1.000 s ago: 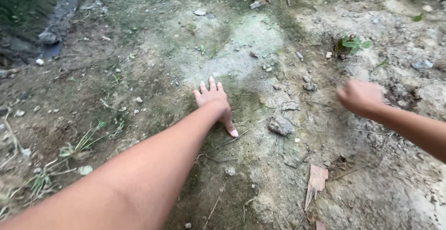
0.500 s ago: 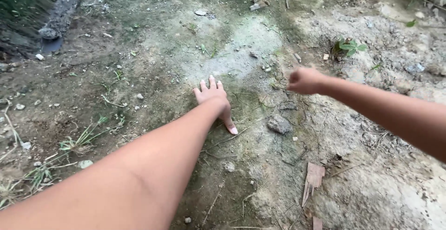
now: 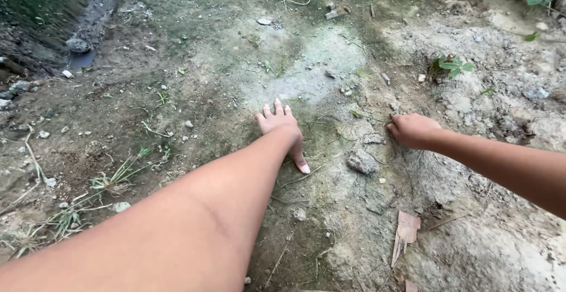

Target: Digging and moving dirt by hand in an outdoor area.

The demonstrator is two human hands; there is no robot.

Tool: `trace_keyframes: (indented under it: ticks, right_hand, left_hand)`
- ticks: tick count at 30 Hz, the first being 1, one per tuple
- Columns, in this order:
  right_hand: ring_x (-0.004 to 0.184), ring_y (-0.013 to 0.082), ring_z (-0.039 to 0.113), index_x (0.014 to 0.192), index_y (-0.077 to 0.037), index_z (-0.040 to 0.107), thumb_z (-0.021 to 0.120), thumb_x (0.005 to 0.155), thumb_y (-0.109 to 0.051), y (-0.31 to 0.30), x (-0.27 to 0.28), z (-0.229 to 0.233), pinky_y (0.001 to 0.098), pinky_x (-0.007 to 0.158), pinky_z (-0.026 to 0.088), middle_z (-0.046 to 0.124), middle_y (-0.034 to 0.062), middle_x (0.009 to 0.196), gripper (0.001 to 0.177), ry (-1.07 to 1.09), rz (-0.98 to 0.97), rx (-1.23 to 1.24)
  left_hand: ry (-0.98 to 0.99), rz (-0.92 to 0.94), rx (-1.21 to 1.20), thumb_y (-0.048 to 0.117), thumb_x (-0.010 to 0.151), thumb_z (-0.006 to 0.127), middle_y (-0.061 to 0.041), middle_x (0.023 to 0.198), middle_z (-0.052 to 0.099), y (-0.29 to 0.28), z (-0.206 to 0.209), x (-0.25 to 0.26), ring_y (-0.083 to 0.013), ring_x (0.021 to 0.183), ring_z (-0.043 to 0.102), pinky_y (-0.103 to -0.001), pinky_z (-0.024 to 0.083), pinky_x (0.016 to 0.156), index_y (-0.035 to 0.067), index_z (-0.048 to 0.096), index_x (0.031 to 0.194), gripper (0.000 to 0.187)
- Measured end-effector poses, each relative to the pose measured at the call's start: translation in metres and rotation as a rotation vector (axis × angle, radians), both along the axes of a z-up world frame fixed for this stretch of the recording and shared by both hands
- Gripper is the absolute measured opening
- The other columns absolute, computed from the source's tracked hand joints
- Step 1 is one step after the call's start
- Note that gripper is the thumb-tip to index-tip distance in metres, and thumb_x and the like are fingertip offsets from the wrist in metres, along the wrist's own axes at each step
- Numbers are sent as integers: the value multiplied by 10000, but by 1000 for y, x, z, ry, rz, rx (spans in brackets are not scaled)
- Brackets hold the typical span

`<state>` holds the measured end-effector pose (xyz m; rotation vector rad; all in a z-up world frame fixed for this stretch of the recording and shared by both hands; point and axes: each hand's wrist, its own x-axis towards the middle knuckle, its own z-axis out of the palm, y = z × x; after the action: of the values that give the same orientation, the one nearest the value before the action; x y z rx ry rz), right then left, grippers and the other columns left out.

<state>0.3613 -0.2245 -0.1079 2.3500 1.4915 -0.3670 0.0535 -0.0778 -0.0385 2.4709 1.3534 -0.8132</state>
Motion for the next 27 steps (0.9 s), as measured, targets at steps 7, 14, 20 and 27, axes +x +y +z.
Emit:
trace_keyframes:
  ticks: [7, 14, 20, 27]
  right_hand:
    - [660, 214, 543, 1163, -88, 615, 309, 1091, -330, 14, 2, -1, 430, 632, 520, 698, 142, 832, 396, 325, -376, 207]
    - [651, 178, 547, 1044, 19, 697, 410, 1100, -424, 83, 8, 29, 365, 617, 520, 647, 131, 827, 531, 352, -245, 300]
    - [1005, 377, 736, 1068, 8, 720, 555, 991, -623, 140, 26, 27, 485, 905, 572, 764, 258, 1095, 656, 135, -102, 194]
    - [1090, 457, 669, 1299, -9, 521, 401, 1043, -635, 167, 38, 15, 567, 888, 534, 686, 297, 1170, 687, 1, -69, 194]
  left_hand:
    - [-1, 5, -6, 676, 332, 1002, -185, 1722, -95, 0, -3, 2, -437, 1573, -12, -588, 113, 1238, 89, -36, 1652, 1778]
    - [-2, 47, -22, 636, 335, 1010, -177, 1725, -107, -3, 0, 4, -438, 1579, -15, -585, 180, 1220, 97, -35, 1651, 1765]
    - [-18, 39, -29, 602, 350, 1028, -187, 1718, -114, -7, 9, 1, -470, 1567, -25, -593, 159, 1223, 64, -45, 1643, 1765]
    - [-8, 14, -13, 501, 349, 1075, -270, 1702, -95, -9, 11, 6, -502, 1554, 37, -552, 157, 1230, -2, 6, 1634, 1746]
